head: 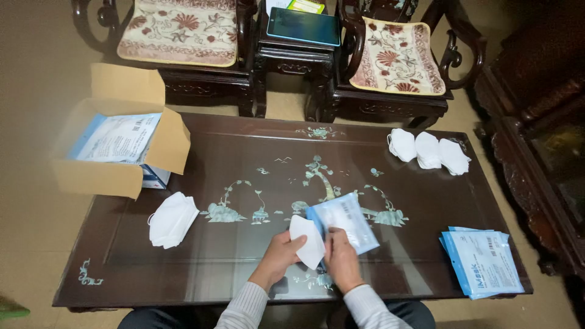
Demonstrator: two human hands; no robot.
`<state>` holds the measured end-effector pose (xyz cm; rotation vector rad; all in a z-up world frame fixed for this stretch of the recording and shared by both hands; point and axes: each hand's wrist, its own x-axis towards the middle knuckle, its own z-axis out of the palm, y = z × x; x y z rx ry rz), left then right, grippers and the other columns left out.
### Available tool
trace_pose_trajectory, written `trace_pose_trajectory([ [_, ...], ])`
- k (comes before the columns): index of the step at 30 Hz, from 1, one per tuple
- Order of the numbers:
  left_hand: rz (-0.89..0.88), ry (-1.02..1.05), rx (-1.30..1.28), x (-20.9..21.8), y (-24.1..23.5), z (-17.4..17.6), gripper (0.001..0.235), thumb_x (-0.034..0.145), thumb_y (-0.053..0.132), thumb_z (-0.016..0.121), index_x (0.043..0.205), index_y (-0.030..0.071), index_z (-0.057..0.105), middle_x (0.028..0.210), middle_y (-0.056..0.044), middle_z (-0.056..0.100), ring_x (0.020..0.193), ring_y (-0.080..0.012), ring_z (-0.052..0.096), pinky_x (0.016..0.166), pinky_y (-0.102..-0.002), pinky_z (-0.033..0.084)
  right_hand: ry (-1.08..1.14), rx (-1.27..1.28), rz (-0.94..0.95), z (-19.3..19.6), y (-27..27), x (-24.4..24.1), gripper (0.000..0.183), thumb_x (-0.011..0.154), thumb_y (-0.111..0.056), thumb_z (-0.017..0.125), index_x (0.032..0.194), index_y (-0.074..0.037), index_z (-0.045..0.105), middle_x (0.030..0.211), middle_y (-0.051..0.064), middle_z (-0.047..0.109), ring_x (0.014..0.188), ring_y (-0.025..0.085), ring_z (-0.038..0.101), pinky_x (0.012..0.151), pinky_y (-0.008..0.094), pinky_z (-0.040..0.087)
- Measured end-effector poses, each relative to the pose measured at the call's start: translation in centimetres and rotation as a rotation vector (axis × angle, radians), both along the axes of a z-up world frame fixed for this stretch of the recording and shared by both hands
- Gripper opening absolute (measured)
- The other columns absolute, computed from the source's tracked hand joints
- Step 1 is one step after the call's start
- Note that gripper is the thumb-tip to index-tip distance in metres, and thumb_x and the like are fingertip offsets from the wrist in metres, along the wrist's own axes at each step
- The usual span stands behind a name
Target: Packaging face masks into individual blue envelopes on a table
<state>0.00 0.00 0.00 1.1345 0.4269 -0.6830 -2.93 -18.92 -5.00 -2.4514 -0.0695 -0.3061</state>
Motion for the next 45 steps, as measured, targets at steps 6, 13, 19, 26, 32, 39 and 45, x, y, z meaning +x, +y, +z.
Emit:
trace_pose_trajectory([
  [6, 0.004, -0.073, 0.430, 0.5, 2.0, 3.6, 0.018, 0.092, 0.019, 0.071, 0.092, 0.003, 0.079, 0.080, -0.001, 0.072, 0.069, -0.0124, 0.061, 0.058, -0.030, 0.044, -0.107, 0.140, -0.061, -0.7, 3.4, 0.7, 0.016, 0.103, -0.015, 0.053, 0.097, -0.002, 0.059, 0.112, 0.017, 0.069, 0.098, 0.037, 0.071, 0.086, 0.048, 0.053],
  [13, 0.003, -0.224, 0.508, 0.8, 1.7, 0.8, 0.053, 0.087, 0.017, 0.074, 0.067, 0.019, 0.025, 0.066, 0.006, 0.021, 0.061, -0.0108, 0.021, 0.056, -0.032, 0.019, -0.140, 0.099, 0.022, 0.3, 6.5, -0.6, 0.014, 0.102, -0.016, 0.055, 0.098, -0.004, 0.061, 0.112, 0.016, 0.069, 0.090, 0.035, 0.072, 0.075, 0.046, 0.055],
  [19, 0.088, 0.038, 0.132, 0.5, 2.9, 3.5, 0.033, 0.108, 0.032, 0.050, 0.113, 0.006, 0.070, 0.101, -0.004, 0.075, 0.090, -0.0165, 0.068, 0.091, -0.038, 0.053, -0.138, 0.102, 0.021, 2.0, 3.0, 1.2, 0.033, 0.108, -0.022, 0.048, 0.078, -0.008, 0.044, 0.078, 0.007, 0.048, 0.070, 0.023, 0.043, 0.067, 0.042, 0.040],
  [26, 0.088, 0.017, -0.002, 0.0, 0.2, 4.7, 0.028, 0.101, 0.024, 0.060, 0.125, 0.009, 0.065, 0.113, -0.007, 0.075, 0.096, -0.0193, 0.071, 0.080, -0.037, 0.058, 0.005, -0.235, 0.140, 0.3, 1.3, 1.3, 0.062, 0.111, -0.036, 0.026, 0.161, 0.000, 0.024, 0.169, 0.022, 0.021, 0.159, 0.036, 0.015, 0.128, 0.052, 0.006],
  [32, 0.160, -0.035, 0.155, -0.2, -2.5, 3.8, 0.037, 0.092, 0.018, 0.069, 0.127, 0.006, 0.068, 0.126, -0.008, 0.075, 0.112, -0.0189, 0.069, 0.097, -0.035, 0.054, -0.064, -0.328, 0.144, -0.1, 1.1, 1.3, 0.060, 0.112, -0.033, 0.025, 0.161, 0.001, 0.023, 0.170, 0.023, 0.019, 0.158, 0.038, 0.016, 0.128, 0.054, 0.010],
  [39, 0.279, -0.067, 0.433, -0.4, -3.7, 0.7, 0.018, 0.082, 0.020, 0.081, 0.092, 0.007, 0.074, 0.087, -0.006, 0.079, 0.073, -0.0147, 0.066, 0.064, -0.033, 0.052, -0.092, -0.370, 0.172, -0.9, 0.8, 1.4, 0.060, 0.110, -0.032, 0.031, 0.161, 0.000, 0.025, 0.169, 0.026, 0.019, 0.158, 0.042, 0.017, 0.126, 0.055, 0.014],
  [45, 0.189, 0.021, 0.400, -0.2, -3.2, 3.9, 0.032, 0.095, 0.024, 0.063, 0.122, 0.009, 0.071, 0.115, -0.006, 0.078, 0.098, -0.0177, 0.069, 0.087, -0.034, 0.055, -0.061, -0.393, 0.168, 0.1, 1.3, 1.4, 0.060, 0.112, -0.034, 0.028, 0.161, 0.000, 0.023, 0.169, 0.026, 0.017, 0.158, 0.039, 0.016, 0.127, 0.053, 0.011],
])
